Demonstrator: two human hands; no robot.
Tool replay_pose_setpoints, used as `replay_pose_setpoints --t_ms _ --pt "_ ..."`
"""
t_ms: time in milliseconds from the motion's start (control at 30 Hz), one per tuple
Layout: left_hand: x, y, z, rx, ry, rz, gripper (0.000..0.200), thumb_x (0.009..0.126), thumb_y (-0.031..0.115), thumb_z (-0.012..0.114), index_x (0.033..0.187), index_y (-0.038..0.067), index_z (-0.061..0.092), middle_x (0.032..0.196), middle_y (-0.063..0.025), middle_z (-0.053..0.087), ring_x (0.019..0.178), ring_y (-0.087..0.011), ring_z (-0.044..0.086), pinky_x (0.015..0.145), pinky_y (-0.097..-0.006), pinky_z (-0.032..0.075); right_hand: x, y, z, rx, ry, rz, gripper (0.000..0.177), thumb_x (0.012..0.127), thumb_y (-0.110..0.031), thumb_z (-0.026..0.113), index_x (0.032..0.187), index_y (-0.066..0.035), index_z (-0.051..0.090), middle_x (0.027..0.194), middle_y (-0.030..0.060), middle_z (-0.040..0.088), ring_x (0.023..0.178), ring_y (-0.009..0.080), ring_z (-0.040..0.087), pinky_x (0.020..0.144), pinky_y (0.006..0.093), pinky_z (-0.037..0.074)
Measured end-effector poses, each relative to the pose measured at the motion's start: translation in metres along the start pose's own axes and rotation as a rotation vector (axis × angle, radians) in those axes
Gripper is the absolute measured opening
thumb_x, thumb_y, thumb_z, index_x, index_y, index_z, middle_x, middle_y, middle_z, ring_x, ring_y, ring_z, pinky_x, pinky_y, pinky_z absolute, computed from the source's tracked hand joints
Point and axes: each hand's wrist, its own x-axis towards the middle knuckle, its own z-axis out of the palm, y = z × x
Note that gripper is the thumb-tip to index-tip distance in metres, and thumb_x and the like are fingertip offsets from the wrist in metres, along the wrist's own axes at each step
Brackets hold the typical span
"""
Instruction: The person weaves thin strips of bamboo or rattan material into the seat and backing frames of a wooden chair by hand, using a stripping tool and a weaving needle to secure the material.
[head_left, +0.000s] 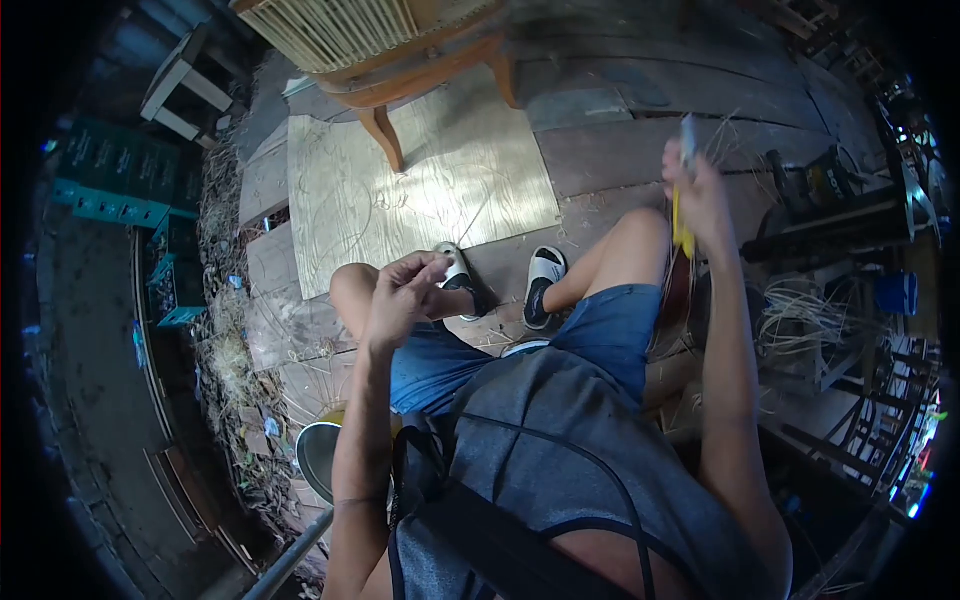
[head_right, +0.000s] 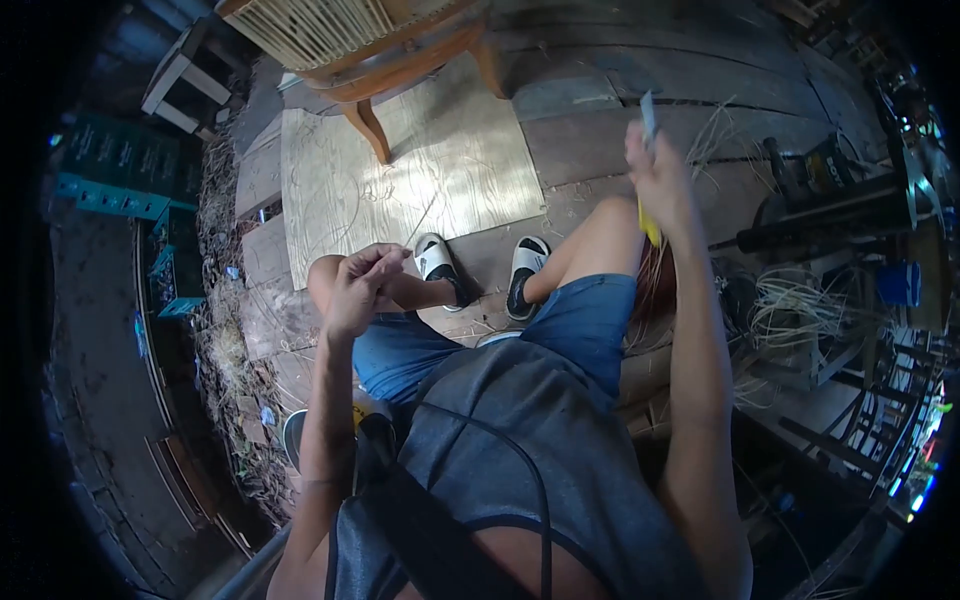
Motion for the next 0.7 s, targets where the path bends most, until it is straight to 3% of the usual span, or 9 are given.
replay_pose_setpoints --t_ms 67,133,200,267,300,333,400,500,700 --pt "-0.001 0.0 0.01 -0.127 0.032 -0.061 0.013 0.091 0.015 0.062 0.091 0.003 0.065 0.066 0.0047 0.052 0.05 -0.0025 0.042 0.045 -0.0163 0.035 -0.041 0.024 0.009 -0.65 -0.168 -0.421 0.027 0.089 -0.011 0.056 0.114 -0.001 0.058 0.075 0.0027 0.057 0.079 0.0093 0.056 0.068 0.0255 0.047" --pt "0.001 -0.006 0.02 -0.262 -0.015 -0.012 0.012 0.09 0.015 0.063 0.09 0.003 0.065 0.066 0.0047 0.052 0.05 -0.0029 0.042 0.046 -0.0162 0.036 -0.083 0.025 0.035 -0.196 -0.447 -0.243 0.028 0.095 -0.029 0.054 0.101 -0.003 0.062 0.073 0.0011 0.053 0.061 0.0098 0.052 0.057 0.0254 0.044" --pt "0.001 -0.004 0.03 -0.235 -0.005 -0.002 0.01 0.089 0.014 0.063 0.089 0.004 0.065 0.064 0.005 0.051 0.049 -0.0028 0.042 0.044 -0.0169 0.035 -0.107 -0.018 0.037 0.228 -0.893 0.395 0.03 0.095 -0.033 0.055 0.1 -0.004 0.061 0.07 -0.001 0.048 0.053 0.0047 0.045 0.045 0.0199 0.036" --pt "0.001 -0.001 0.04 -0.108 0.064 0.054 0.01 0.089 0.013 0.064 0.087 0.004 0.065 0.063 0.0052 0.051 0.049 -0.0016 0.042 0.044 -0.0174 0.035 -0.134 -0.011 0.045 0.539 -0.834 0.739 0.033 0.094 -0.036 0.056 0.1 -0.004 0.058 0.068 -0.0025 0.047 0.049 0.0009 0.04 0.038 0.0155 0.027" --pt "0.001 0.001 0.044 -0.107 0.051 0.049 0.01 0.089 0.013 0.064 0.087 0.004 0.065 0.063 0.0052 0.051 0.049 -0.0016 0.042 0.044 -0.0174 0.035 -0.145 0.004 0.051 0.519 -0.819 0.724 0.034 0.094 -0.038 0.056 0.101 -0.004 0.055 0.068 -0.0037 0.045 0.05 -0.001 0.036 0.037 0.0129 0.022" --pt "0.001 0.003 0.049 -0.029 0.067 0.09 0.01 0.089 0.013 0.064 0.086 0.004 0.065 0.063 0.0055 0.051 0.049 -0.0011 0.041 0.044 -0.0173 0.035 -0.152 0.029 0.056 0.383 -0.794 0.69 0.047 0.091 -0.039 0.059 0.116 -0.001 0.05 0.075 0.0049 0.055 0.052 0.0082 0.051 0.039 0.0211 0.036" --pt "0.004 0.001 0.054 0.05 0.071 0.13 0.01 0.089 0.013 0.064 0.085 0.004 0.064 0.063 0.0057 0.051 0.05 -0.0006 0.041 0.044 -0.0173 0.034 -0.187 0.086 0.088 0.019 -0.282 0.122 0.063 0.089 -0.037 0.062 0.132 0.002 0.038 0.09 0.0222 0.063 0.064 0.0303 0.065 0.053 0.0368 0.05" --pt "0.012 -0.008 0.058 0.17 0.059 0.177 0.013 0.089 0.014 0.064 0.083 0.003 0.064 0.064 0.006 0.051 0.052 0.0001 0.041 0.045 -0.0177 0.034 -0.191 0.042 0.086 -0.076 -0.242 0.085 0.071 0.088 -0.033 0.062 0.138 0.005 0.027 0.097 0.0341 0.059 0.082 0.0461 0.063 0.068 0.0478 0.05" --pt "0.013 -0.012 0.067 0.116 0.121 0.111 0.017 0.092 0.018 0.06 0.083 0.004 0.064 0.067 0.0082 0.051 0.057 -0.0008 0.039 0.05 -0.018 0.032 -0.167 0.017 0.089 -0.209 -0.478 0.067 0.069 0.09 -0.03 0.058 0.138 0.007 0.026 0.088 0.0338 0.06 0.081 0.0461 0.062 0.065 0.0482 0.051"
